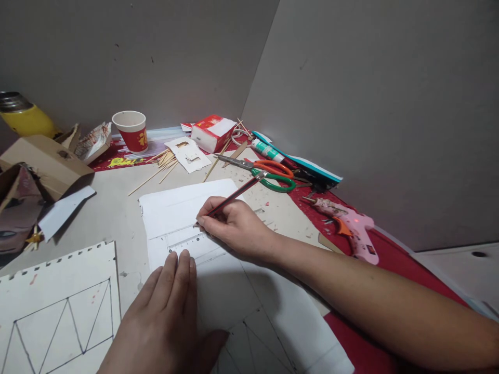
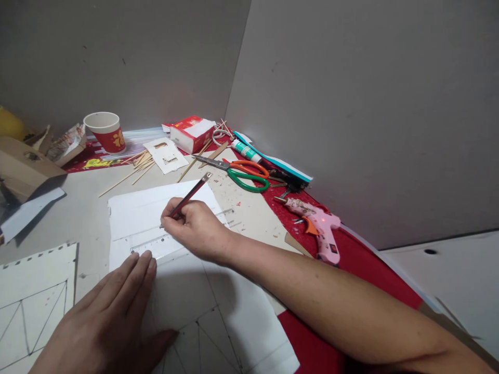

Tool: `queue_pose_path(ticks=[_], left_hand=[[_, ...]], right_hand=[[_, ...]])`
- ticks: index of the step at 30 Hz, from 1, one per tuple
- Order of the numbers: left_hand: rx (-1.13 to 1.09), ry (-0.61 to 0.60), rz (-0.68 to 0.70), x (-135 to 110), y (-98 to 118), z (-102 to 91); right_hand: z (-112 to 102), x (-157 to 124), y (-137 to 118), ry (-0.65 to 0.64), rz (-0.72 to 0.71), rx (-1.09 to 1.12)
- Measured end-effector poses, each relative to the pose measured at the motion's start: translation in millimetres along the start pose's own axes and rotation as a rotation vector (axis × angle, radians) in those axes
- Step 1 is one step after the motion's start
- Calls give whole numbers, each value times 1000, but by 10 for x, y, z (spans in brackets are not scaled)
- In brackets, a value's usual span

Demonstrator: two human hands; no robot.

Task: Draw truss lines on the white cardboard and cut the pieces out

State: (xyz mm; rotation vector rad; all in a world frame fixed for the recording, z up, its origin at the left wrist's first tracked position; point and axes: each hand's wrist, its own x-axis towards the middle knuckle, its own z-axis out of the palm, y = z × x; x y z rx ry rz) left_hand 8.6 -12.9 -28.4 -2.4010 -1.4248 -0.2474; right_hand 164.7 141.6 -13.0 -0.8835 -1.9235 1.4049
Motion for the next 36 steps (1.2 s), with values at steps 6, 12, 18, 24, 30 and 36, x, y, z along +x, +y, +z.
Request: queue_pose_path(ticks=[6, 12, 18, 24, 30, 36], left_hand=[[15, -8, 5, 1, -7, 5], [-1, -8, 12, 18, -6, -6], [-3, 14, -29, 119, -27, -75], [-60, 6, -78, 137, -46, -78], [-76, -14, -81, 99, -59, -85], [-66, -27, -68, 107, -66, -81]], right_hand=[[9, -4, 24, 8, 18, 19], [-4, -19, 13, 84, 75, 270], [-115, -16, -61, 187, -64, 241], [-169, -32, -35, 175, -142, 70], [-168, -48, -68, 235, -134, -99], [-160, -41, -44, 243, -141, -178]])
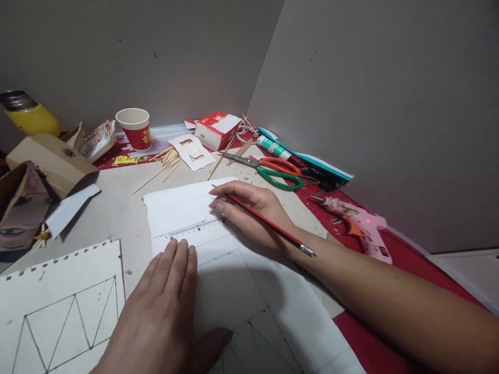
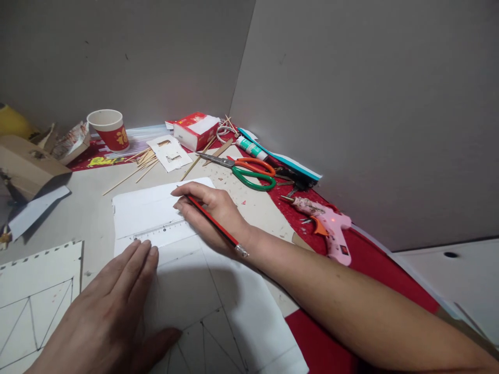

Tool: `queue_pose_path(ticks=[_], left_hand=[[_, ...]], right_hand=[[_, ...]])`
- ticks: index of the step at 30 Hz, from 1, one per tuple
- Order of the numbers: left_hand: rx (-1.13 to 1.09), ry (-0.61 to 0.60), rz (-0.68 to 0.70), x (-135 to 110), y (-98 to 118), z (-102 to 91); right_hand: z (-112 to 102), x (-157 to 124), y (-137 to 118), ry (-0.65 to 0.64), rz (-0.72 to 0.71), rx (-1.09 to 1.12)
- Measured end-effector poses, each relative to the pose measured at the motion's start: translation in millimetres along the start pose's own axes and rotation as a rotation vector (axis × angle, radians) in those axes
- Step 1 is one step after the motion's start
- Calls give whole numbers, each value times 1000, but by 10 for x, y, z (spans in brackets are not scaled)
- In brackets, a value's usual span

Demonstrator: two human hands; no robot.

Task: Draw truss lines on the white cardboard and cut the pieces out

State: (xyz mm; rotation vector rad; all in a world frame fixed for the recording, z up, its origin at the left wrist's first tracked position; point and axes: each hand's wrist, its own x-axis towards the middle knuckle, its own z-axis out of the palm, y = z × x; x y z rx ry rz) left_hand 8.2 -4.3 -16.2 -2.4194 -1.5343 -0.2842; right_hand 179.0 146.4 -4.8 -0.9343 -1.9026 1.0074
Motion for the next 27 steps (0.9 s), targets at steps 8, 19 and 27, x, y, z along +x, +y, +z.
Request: queue_pose_path(ticks=[8, 19, 27], left_hand=[[-29, -8, 11, 30, -8, -18], [-55, 13, 4, 14, 22, -7], [-32, -9, -24, -7, 38, 24]], right_hand=[[-6, -14, 34, -58, -154, -193], [-25, -58, 96, -155, -202, -309], [-10, -75, 102, -131, -224, -284]])
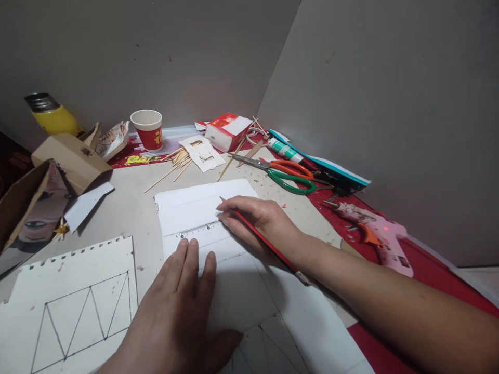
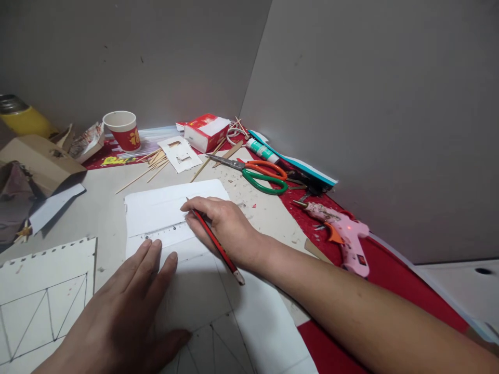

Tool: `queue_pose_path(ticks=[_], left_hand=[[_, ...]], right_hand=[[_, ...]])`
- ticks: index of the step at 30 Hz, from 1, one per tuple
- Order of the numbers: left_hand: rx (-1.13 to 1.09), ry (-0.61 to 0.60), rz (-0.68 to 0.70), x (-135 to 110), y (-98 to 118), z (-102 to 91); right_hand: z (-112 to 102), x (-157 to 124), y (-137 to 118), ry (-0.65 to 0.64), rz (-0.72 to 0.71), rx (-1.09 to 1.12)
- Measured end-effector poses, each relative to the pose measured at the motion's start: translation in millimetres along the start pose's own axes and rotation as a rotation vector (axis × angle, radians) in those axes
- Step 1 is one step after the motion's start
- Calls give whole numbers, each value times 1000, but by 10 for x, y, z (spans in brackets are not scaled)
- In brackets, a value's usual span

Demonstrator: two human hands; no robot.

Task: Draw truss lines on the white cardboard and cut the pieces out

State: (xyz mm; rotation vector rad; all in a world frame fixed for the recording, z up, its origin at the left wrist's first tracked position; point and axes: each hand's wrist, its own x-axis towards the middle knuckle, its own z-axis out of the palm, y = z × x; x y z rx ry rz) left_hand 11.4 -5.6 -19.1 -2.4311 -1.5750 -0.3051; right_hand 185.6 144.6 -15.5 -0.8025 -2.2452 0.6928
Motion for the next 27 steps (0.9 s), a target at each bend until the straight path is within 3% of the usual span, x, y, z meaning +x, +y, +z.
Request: queue_pose_path(ticks=[8, 18, 27], left_hand=[[32, -19, 39, 26, 45, -34], [61, -7, 4, 55, 50, 4], [63, -25, -53, -4, 43, -6]], right_hand=[[10, -22, 14, -1, -17, 12], [9, -19, -12, -9, 20, 1], [11, -32, -1, -15, -32, -10]])
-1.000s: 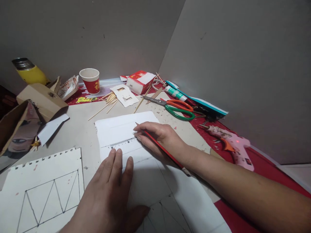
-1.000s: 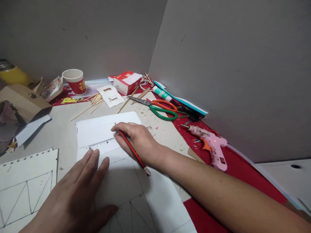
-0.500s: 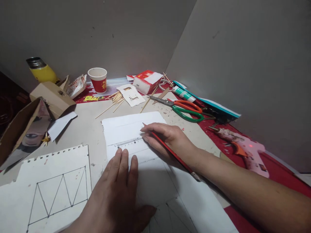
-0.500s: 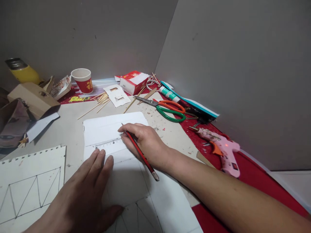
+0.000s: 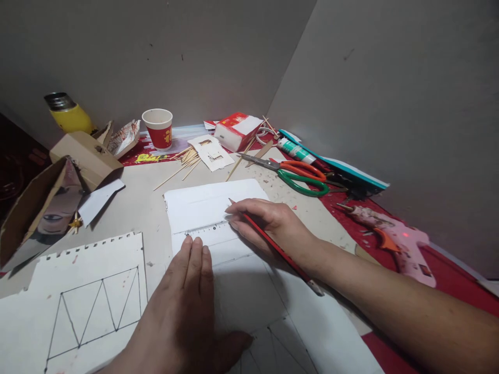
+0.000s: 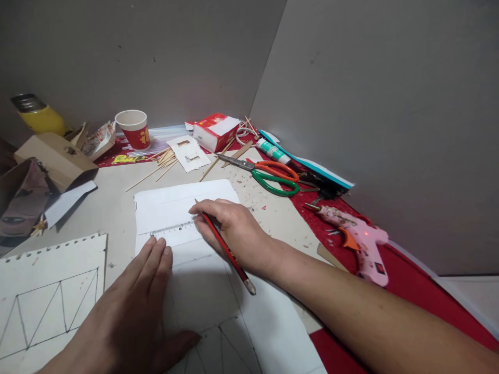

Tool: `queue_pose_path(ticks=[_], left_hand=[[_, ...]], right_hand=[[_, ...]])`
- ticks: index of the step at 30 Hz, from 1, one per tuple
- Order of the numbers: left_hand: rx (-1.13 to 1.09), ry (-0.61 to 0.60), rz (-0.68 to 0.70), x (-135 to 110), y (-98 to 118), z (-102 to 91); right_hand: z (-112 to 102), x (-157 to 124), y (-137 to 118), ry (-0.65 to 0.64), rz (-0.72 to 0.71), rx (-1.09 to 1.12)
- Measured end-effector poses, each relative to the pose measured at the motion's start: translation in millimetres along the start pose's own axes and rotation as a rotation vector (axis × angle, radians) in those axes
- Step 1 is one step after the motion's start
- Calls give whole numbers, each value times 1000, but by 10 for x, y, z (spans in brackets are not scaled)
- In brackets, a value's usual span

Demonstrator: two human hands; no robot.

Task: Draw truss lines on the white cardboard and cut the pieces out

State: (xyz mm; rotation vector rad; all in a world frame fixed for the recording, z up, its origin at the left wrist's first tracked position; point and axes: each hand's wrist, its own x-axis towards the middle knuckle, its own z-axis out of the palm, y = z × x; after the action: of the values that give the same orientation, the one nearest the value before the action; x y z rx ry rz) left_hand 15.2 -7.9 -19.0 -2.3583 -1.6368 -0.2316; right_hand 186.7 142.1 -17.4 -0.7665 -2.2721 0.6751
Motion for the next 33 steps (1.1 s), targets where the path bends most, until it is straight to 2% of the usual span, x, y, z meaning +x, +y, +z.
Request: queue_pose_path(ticks=[7, 18, 33], left_hand=[[-21, -6, -13, 17, -11, 0], [-25, 14, 52, 22, 10, -6], [-33, 7, -7, 20, 10, -6]], right_hand=[[-6, 13, -5, -6, -9, -13], [-4, -2, 15, -14, -29, -5], [-14, 12, 14, -13, -67, -24]])
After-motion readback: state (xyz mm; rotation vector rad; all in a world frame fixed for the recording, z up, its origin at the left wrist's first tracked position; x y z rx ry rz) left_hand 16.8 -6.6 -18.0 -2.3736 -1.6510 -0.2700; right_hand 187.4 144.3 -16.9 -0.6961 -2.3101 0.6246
